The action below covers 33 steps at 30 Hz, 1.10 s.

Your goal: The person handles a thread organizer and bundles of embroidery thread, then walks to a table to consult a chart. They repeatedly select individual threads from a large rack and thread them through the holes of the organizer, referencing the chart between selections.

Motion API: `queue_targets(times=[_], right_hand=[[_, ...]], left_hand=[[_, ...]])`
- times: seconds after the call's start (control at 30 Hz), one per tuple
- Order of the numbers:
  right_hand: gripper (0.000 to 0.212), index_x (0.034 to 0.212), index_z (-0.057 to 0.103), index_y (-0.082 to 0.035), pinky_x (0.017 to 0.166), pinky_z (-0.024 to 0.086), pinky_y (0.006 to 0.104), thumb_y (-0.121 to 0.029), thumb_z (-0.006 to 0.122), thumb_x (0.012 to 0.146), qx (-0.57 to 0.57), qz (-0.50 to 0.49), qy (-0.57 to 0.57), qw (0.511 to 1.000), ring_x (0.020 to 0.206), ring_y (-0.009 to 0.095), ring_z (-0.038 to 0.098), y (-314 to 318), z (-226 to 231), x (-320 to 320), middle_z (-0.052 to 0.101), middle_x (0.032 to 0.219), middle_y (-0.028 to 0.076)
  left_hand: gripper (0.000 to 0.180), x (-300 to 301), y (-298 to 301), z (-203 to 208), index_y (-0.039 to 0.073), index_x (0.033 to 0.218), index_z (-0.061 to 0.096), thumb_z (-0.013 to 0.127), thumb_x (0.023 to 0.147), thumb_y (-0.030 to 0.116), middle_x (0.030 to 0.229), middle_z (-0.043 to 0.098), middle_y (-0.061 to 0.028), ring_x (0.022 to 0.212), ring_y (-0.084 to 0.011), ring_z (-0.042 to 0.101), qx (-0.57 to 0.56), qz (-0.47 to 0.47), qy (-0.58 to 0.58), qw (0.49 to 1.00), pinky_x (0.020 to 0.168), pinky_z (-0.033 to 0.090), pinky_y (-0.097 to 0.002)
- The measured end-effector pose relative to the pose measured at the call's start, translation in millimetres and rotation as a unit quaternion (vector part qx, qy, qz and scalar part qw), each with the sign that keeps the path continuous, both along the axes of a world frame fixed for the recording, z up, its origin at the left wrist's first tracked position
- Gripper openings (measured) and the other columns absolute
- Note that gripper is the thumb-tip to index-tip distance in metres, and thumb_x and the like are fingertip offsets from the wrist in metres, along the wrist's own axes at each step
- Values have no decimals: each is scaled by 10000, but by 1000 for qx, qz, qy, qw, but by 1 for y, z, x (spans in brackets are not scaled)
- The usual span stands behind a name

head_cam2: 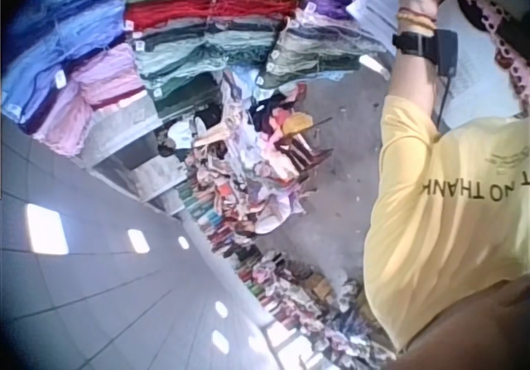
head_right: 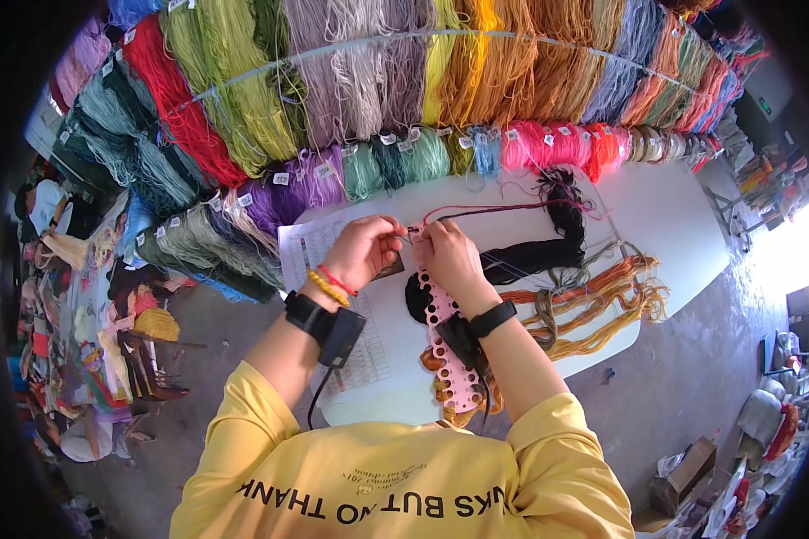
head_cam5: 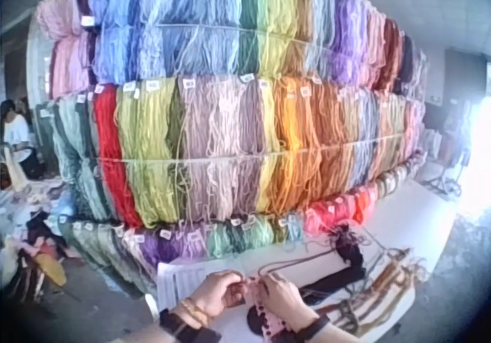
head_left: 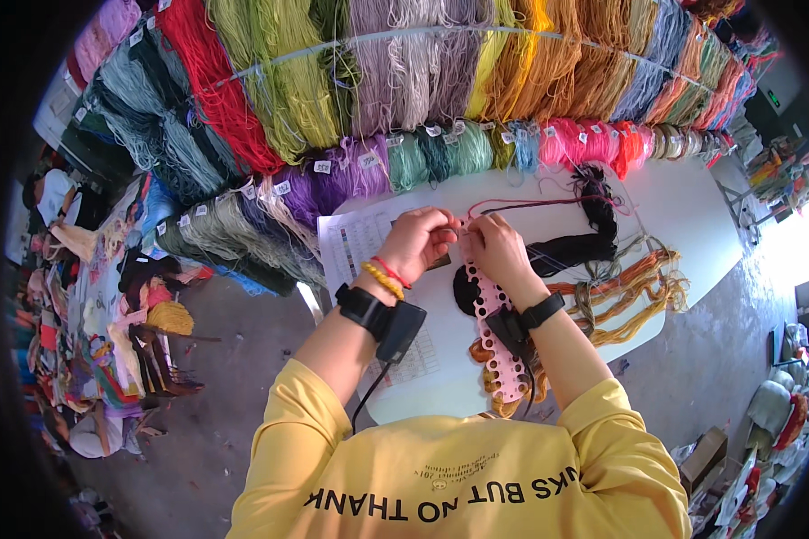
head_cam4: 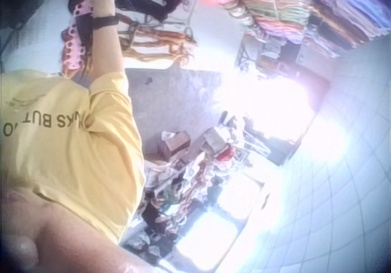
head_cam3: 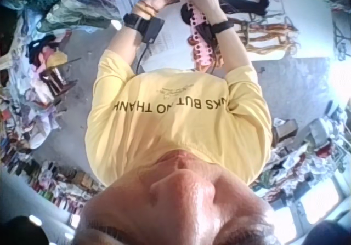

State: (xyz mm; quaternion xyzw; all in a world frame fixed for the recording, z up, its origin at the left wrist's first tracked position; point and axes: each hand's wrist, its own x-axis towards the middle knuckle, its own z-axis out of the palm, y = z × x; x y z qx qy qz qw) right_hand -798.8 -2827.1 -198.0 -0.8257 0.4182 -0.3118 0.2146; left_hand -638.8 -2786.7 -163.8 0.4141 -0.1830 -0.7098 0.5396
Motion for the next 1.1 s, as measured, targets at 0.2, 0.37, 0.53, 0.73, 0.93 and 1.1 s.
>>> queue_targets(times=[0.2,0.37,0.53,0.73,0.93,1.1], right_hand=[[113,815,529,-47,593,448,392,-151,528,768,-17,-20,-91,996,689,326,545,11,15,3,535,796,126],[246,875,494,-47,640,442,384,-176,581,685,-52,25,-9,998,747,307,527,30,18,4,505,841,120],[416,984,452,-54,740,406,409,-187,581,611,-60,-21,106,992,898,308,474,31,12,3,481,949,134],[443,1015,438,-70,746,406,421,-172,568,604,-39,-47,135,989,915,326,459,26,9,-15,470,968,146],[345,949,488,-76,742,406,416,-153,555,620,-50,-33,142,988,908,314,464,27,9,-13,472,969,127],[291,928,513,-93,742,398,402,-165,573,653,-59,6,185,981,912,288,471,31,19,-11,472,970,89]], left_hand=[[79,-6,9,4,74,845,533,469,827,115,727,550,-13,565,-98,508,23,-47,-51,997,500,399,-199],[88,-11,10,-5,60,793,567,521,806,134,761,589,-19,580,-89,522,-30,-5,34,999,497,400,-192],[141,35,14,5,104,670,529,529,804,148,599,518,15,491,-68,443,5,168,-60,984,437,344,-187],[299,218,77,13,189,557,346,539,784,214,478,316,68,378,-36,288,-67,457,-96,882,326,206,-179],[312,253,160,7,67,948,555,540,713,273,932,570,-111,876,-293,538,218,368,-808,405,778,413,-377],[192,126,144,-11,68,869,561,580,679,90,867,565,-108,837,-271,544,-176,226,-789,544,718,440,-348]])
